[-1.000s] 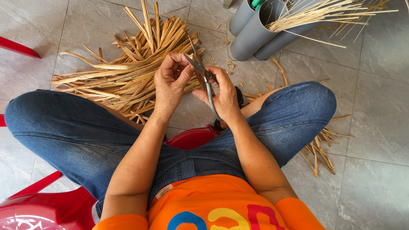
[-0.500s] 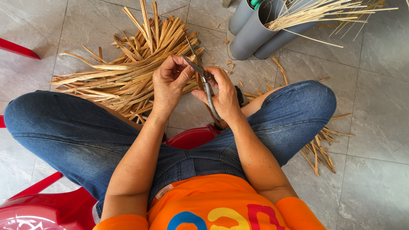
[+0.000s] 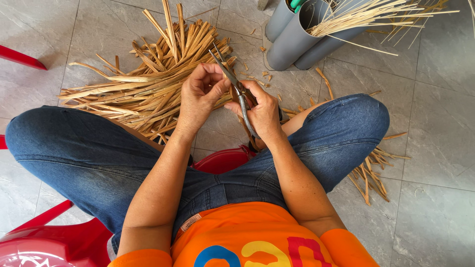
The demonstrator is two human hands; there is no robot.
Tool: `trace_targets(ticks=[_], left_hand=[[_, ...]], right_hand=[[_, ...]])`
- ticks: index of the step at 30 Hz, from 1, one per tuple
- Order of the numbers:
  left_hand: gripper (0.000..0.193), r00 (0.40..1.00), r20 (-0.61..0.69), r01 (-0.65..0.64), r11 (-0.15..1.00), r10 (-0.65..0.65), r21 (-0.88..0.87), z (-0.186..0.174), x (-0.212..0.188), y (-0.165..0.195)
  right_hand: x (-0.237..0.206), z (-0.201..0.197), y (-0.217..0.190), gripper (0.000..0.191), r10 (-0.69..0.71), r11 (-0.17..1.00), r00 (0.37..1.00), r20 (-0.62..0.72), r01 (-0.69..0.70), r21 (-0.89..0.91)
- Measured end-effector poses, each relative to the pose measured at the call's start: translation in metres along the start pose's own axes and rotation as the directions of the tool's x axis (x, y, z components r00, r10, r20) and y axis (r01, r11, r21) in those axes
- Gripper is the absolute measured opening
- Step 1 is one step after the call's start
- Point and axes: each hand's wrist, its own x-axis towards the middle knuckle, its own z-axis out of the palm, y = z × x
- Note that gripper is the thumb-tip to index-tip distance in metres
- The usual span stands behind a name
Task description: The person sits cross-legged on a red plastic chair and uses shears to split dried palm leaves into thin strips. The person repeatedly picks up a leaf, splits it with the shears, and drops the resulting strips onto a growing pile on the floor.
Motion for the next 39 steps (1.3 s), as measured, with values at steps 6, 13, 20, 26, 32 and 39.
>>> trace_targets(ticks=[6,13,20,26,32,39], left_hand=[[0.022,0.999,0.007,0.051,0.993,-0.052,0.105,-0.001,-0.001,0.000],[0.020,0.999,0.005,0.033,0.995,-0.034,0.093,-0.002,0.000,-0.001],[0.019,0.999,0.026,0.033,0.999,-0.032,-0.015,-0.002,0.000,0.005],[0.013,0.999,-0.009,0.032,0.999,-0.032,0.043,0.009,-0.005,0.006],[0.014,0.998,-0.069,-0.002,0.998,0.006,0.066,0.020,-0.009,0.003],[0.005,0.997,-0.023,-0.068,0.990,0.072,0.124,0.009,-0.009,-0.029]], right_hand=[[0.000,0.003,0.007,0.050,-0.008,1.000,1.000,-0.009,0.008,0.023],[0.001,0.009,0.015,0.042,0.134,0.988,0.991,0.004,-0.134,0.083],[-0.001,0.014,0.031,0.046,0.024,0.900,0.999,0.026,-0.034,0.434],[-0.004,0.033,0.060,0.067,0.231,0.743,0.972,0.040,-0.202,0.638],[-0.004,0.008,0.053,0.052,0.124,0.637,0.973,-0.196,0.073,0.767],[-0.034,-0.132,0.014,0.035,0.053,0.555,0.744,-0.666,0.532,0.639]])
